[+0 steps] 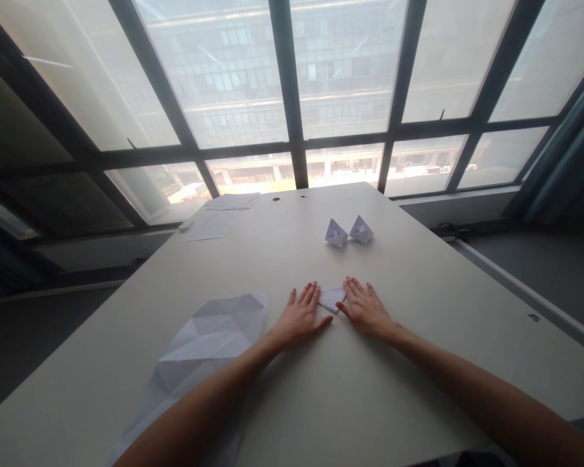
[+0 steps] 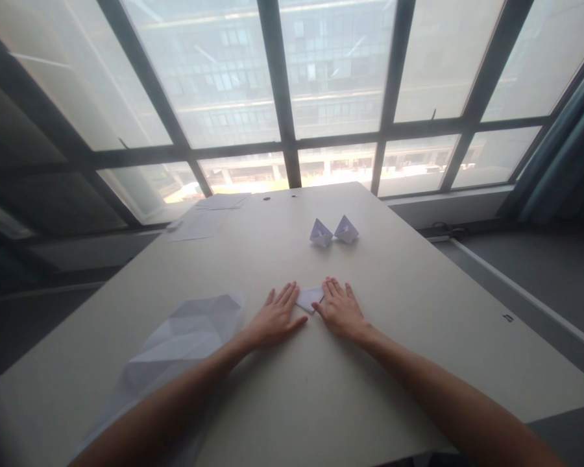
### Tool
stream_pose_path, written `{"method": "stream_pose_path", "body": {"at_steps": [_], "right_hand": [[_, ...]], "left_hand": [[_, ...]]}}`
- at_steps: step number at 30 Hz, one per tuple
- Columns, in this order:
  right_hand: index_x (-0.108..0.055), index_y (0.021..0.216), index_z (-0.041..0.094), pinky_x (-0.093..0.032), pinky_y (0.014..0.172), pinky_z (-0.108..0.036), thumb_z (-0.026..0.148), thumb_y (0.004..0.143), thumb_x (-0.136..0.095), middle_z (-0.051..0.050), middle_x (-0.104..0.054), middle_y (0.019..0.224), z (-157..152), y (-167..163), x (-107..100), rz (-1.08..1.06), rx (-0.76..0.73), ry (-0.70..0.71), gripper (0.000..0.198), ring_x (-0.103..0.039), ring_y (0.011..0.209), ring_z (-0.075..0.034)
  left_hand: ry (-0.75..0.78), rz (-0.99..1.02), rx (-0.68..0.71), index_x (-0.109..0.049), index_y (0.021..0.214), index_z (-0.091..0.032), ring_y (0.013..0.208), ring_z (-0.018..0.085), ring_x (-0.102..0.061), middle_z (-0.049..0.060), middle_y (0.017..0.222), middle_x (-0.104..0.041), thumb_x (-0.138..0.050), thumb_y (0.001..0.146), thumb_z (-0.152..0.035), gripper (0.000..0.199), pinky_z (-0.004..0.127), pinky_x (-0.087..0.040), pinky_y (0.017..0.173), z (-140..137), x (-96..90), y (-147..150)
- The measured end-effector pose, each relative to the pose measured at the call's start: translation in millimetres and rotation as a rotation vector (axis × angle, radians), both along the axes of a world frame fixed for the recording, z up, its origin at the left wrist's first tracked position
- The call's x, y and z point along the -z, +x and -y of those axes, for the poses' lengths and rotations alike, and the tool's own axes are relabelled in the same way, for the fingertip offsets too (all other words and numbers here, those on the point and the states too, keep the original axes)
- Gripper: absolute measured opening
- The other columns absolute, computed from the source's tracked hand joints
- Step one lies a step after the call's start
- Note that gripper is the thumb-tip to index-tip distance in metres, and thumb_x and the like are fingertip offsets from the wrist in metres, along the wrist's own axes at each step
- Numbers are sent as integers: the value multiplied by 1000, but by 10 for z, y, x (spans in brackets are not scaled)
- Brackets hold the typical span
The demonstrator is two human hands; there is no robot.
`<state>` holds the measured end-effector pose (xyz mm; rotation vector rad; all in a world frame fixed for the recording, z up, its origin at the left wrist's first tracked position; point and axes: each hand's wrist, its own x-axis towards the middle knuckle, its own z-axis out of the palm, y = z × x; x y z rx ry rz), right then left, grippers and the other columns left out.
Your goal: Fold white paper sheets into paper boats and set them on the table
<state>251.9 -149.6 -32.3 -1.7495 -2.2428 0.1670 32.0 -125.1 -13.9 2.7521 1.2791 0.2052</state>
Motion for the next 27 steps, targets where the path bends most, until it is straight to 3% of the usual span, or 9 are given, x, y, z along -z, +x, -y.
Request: {"method": "stream_pose_path", "body": {"at_steps": [6, 11, 15, 20, 27], "right_hand": [[-25, 151, 6, -5, 117, -51, 54, 98, -24, -16, -18, 158, -22, -9, 21, 38, 39, -63, 71, -11, 147, -26], [-22, 152, 7, -5, 117, -50, 51, 97, -28, -16, -17, 159, -24, -22, 34, 26, 57, -84, 70, -10, 147, -25], [-25, 151, 7, -5, 117, -48, 49, 96, -34, -16, -21, 158, -21, -31, 47, -11, 76, -54, 70, -13, 147, -25], [-31, 149, 8, -6, 117, -47, 50, 94, -38, -16, -27, 156, -30, -37, 39, -67, 87, -41, 69, -17, 146, -25], [-41, 143, 10, -8, 117, -47, 48, 91, -47, -17, -35, 152, -45, -35, 6, -137, 79, -6, 64, -23, 144, -26]], "left_hand": [[-2, -84, -212, -22, 150, 0, 147, 32, -8, 22, 158, -14, -19, 93, -67, 88, 51, -8, 117, -38, 123, -9], [7, -36, -331, -25, 147, 6, 147, 34, -10, 27, 155, -17, -26, 95, -60, 84, 49, -13, 116, -83, 189, 14], [29, 114, -313, -40, 142, -7, 145, 31, -22, 21, 152, -34, -41, 95, -50, 64, 47, -16, 116, -153, 163, 9], [24, 308, -221, -61, 114, -20, 128, 27, -46, 11, 130, -58, -61, 89, -38, 32, 42, -29, 109, -229, 74, -18], [9, 464, -196, -61, 107, -18, 102, 25, -59, 9, 106, -66, -75, 77, -30, 35, 38, -42, 94, -274, 87, -36]]}}
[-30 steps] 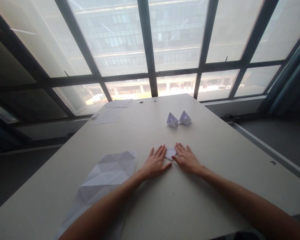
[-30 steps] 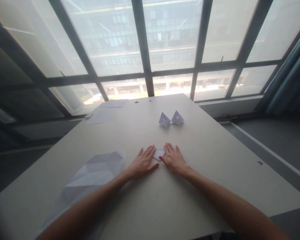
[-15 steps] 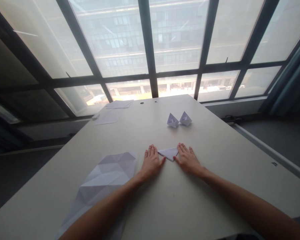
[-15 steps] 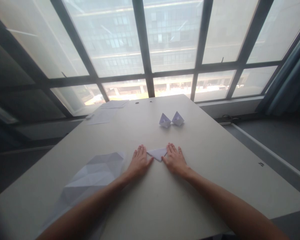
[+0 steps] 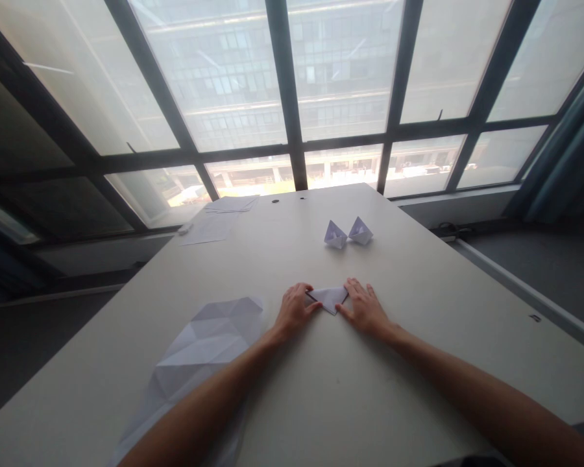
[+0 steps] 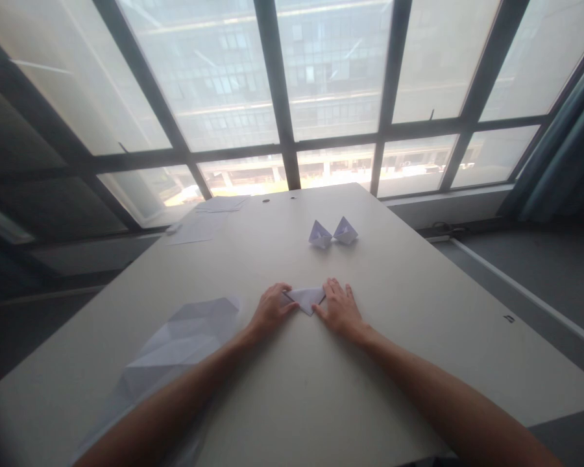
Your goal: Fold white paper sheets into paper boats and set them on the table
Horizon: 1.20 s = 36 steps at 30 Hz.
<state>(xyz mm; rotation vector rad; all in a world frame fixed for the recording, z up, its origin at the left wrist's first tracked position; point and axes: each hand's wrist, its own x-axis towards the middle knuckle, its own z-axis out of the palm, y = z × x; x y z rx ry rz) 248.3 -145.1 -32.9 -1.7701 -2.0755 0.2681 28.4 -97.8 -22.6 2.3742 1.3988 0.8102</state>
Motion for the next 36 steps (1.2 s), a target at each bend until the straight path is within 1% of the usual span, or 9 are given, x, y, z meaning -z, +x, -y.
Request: {"method": "stream_pose_path", "body": {"at_steps": [6, 11, 14, 18, 21, 25, 28, 31, 36], "right_hand": [[-45, 138, 11, -14, 116, -48, 46, 87, -56, -19, -42, 147, -10, 4, -36, -47, 4, 22, 63, -31, 140, -29], [-50, 134, 12, -14, 115, -51, 44, 87, -58, -19, -41, 147, -14, 8, -18, -42, -17, 50, 57, -30, 140, -30], [-52, 131, 15, -15, 114, -53, 41, 86, -61, -18, -44, 145, -14, 8, -30, -64, -49, 76, 53, -32, 138, -30], [-64, 113, 18, -30, 107, -44, 32, 86, -61, -12, -64, 118, -30, -7, -84, -167, -97, 156, 31, -55, 114, -25], [-71, 90, 18, -43, 87, -32, 28, 88, -58, -7, -68, 90, -58, -24, -122, -280, -112, 190, 16, -61, 87, -20], [-71, 77, 18, -42, 68, -28, 31, 87, -58, -3, -68, 74, -69, -35, -154, -436, -197, 128, 22, -59, 69, -17], [-71, 73, 17, -40, 62, -26, 36, 85, -61, -1, -66, 67, -40, -43, -175, -526, -288, 46, 24, -55, 63, -15], [-70, 73, 15, -37, 57, -24, 38, 84, -61, 1, -62, 63, -9, -63, -186, -602, -347, -23, 27, -50, 59, -13], [-66, 67, 15, -31, 52, -22, 37, 85, -59, 3, -53, 58, 1, -95, -172, -696, -365, -67, 30, -42, 55, -10]], "left_hand": [[-33, 111, 75, -62, 112, -18, 105, 25, -60, 8, 111, -67, -73, 78, -29, 37, 38, -44, 95, -51, 26, -15], [3, 102, 113, -61, 124, -19, 105, 25, -59, 9, 110, -67, -62, 87, -35, 40, 39, -45, 95, -45, -5, -16], [-8, 136, 132, -68, 112, -20, 98, 23, -62, 7, 103, -69, -65, 85, -31, 30, 35, -48, 90, -34, -28, -6], [-46, 245, 115, -72, 100, -20, 83, 20, -65, 5, 95, -71, -66, 84, -31, 21, 32, -50, 80, -6, -59, 26], [-139, 357, 116, -73, 98, -19, 73, 17, -63, 5, 89, -72, -69, 81, -34, 23, 29, -50, 70, 23, -100, 53], [-334, 655, 108, -70, 107, -17, 65, 15, -61, 2, 74, -69, -77, 72, -37, 41, 25, -48, 61, 42, -184, 77], [-476, 847, 118, -73, 93, -15, 68, 16, -63, 4, 75, -71, -81, 68, -40, 36, 26, -48, 64, 52, -238, 89], [-628, 885, 171, -75, 81, -13, 66, 17, -63, 7, 78, -73, -81, 67, -42, 33, 26, -48, 64, 88, -272, 106], [-725, 814, 274, -77, 87, -14, 66, 16, -62, 6, 79, -72, -79, 70, -44, 34, 23, -45, 58, 188, -328, 147]]}}
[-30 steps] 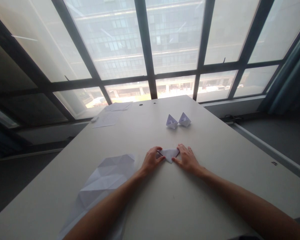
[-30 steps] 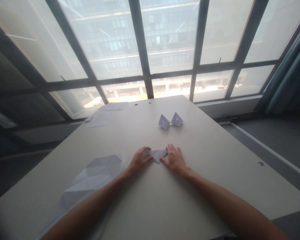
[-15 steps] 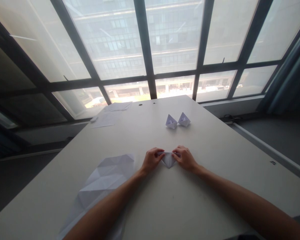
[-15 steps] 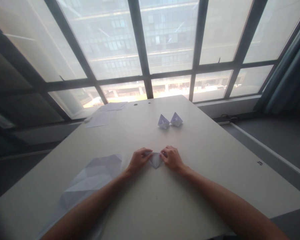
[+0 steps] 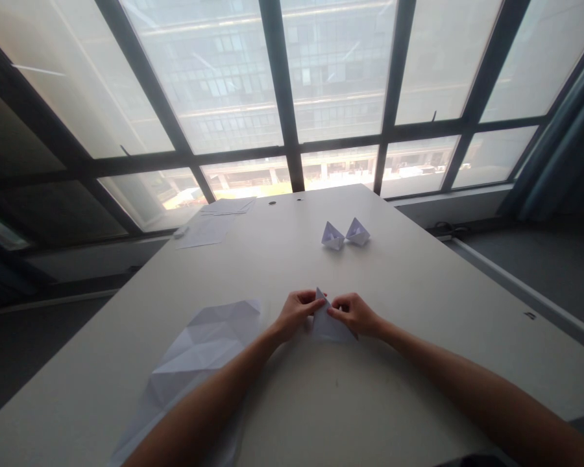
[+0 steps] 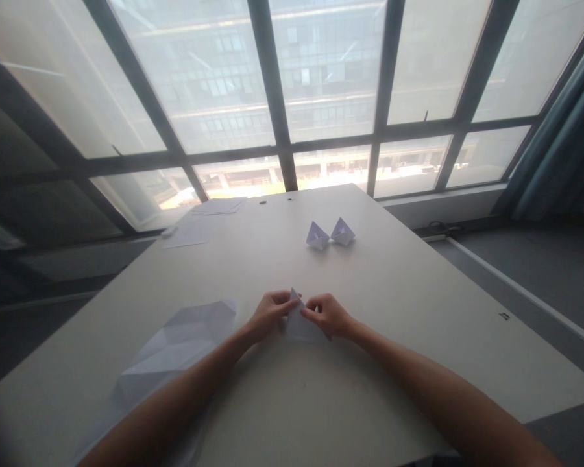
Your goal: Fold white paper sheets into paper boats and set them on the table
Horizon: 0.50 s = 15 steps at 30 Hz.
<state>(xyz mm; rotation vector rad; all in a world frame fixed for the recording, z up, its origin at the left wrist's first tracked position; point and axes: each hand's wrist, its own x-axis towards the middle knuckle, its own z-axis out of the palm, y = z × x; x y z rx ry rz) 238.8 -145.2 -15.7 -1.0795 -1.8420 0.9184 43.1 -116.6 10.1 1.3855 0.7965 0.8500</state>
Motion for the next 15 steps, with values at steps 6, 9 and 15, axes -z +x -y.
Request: {"method": "stream_pose_path", "body": {"at_steps": [6, 9, 15], "right_hand": [[-59, 62, 16, -29, 51, -22, 36, 84, -58, 5, -45, 56, 15, -22, 9, -29, -45, -15, 30, -38, 53, -9], [-57, 61, 16, -28, 51, -21, 38, 84, -57, 5, -44, 56, 18, -46, 7, -9, -28, -13, 32, -38, 54, -9], [-57, 62, 16, -31, 53, -21, 41, 86, -56, 4, -47, 57, 9, -71, 7, -12, 24, 10, 34, -40, 56, -10]], "left_hand": [[-29, -85, -39, -76, 82, -12, 48, 9, -49, 1, 58, -60, -74, 75, -49, 37, 18, -34, 42, 28, -18, 20], [-87, -44, -101, -75, 83, -12, 45, 6, -43, -2, 55, -55, -75, 74, -48, 37, 18, -32, 42, 3, 30, 31], [-177, 139, -215, -74, 85, -12, 55, 10, -54, 1, 65, -61, -79, 68, -51, 43, 21, -42, 53, -67, 143, 51]]}}
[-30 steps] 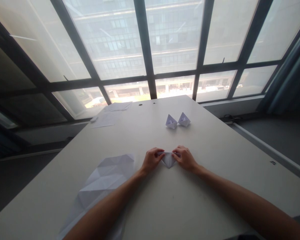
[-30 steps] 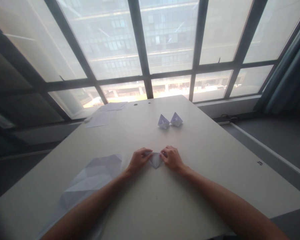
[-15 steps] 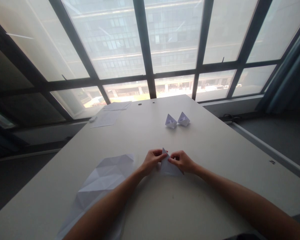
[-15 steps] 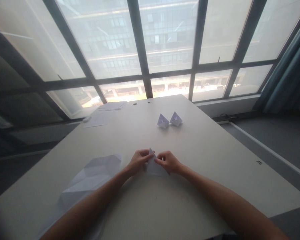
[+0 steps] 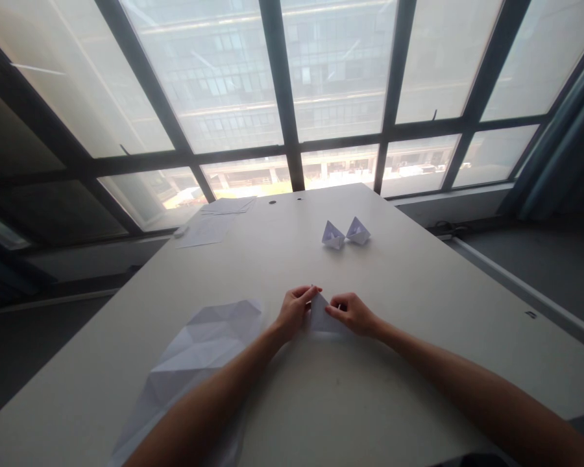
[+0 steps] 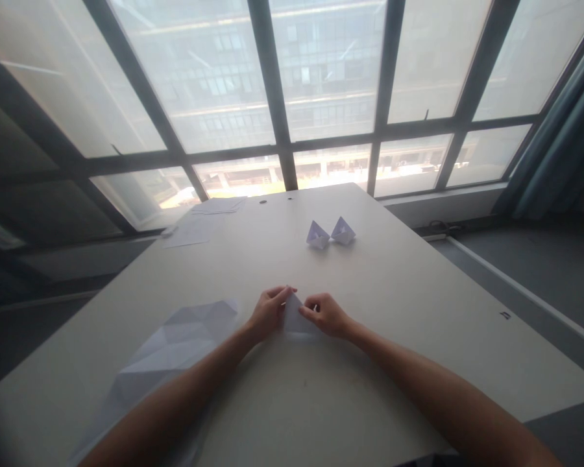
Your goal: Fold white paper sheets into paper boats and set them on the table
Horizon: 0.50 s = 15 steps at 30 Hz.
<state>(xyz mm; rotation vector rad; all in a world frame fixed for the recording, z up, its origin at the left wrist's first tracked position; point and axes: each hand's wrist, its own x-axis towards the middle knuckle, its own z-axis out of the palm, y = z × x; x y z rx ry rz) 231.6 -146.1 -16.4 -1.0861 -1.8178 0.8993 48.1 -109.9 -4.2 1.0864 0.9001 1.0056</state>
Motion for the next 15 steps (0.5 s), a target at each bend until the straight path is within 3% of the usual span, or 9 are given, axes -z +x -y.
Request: {"method": "stream_pose_path", "body": {"at_steps": [3, 7, 9, 15], "right_hand": [[-56, 60, 16, -30, 53, -22, 43, 86, -56, 4, -45, 56, 4, 0, 2, 4, 14, 12, 37, -39, 55, -10], [-58, 61, 16, -30, 52, -22, 46, 87, -55, 4, -47, 56, 18, -10, -7, -17, 61, 17, 41, -38, 55, -10], [-58, 62, 16, -30, 52, -22, 47, 88, -55, 4, -48, 56, 22, -18, -15, -19, 74, 16, 40, -39, 55, -10], [-50, 55, 17, -25, 50, -23, 44, 88, -54, 5, -38, 53, 3, -20, 10, 22, 121, 34, 43, -33, 53, -10]], "left_hand": [[7, -15, -7, -73, 86, -12, 57, 12, -56, 3, 67, -63, -77, 69, -53, 45, 22, -43, 55, -8, 3, 2], [93, -138, 176, -74, 85, -10, 62, 15, -59, 6, 74, -68, -80, 68, -46, 40, 23, -43, 58, 26, -39, -5], [118, -123, 195, -74, 84, -10, 66, 15, -60, 7, 77, -70, -81, 69, -43, 37, 24, -44, 60, 40, -46, -13], [6, 48, -8, -72, 86, -11, 59, 13, -58, 4, 70, -66, -84, 63, -46, 44, 24, -45, 58, -37, 53, -37]]}}
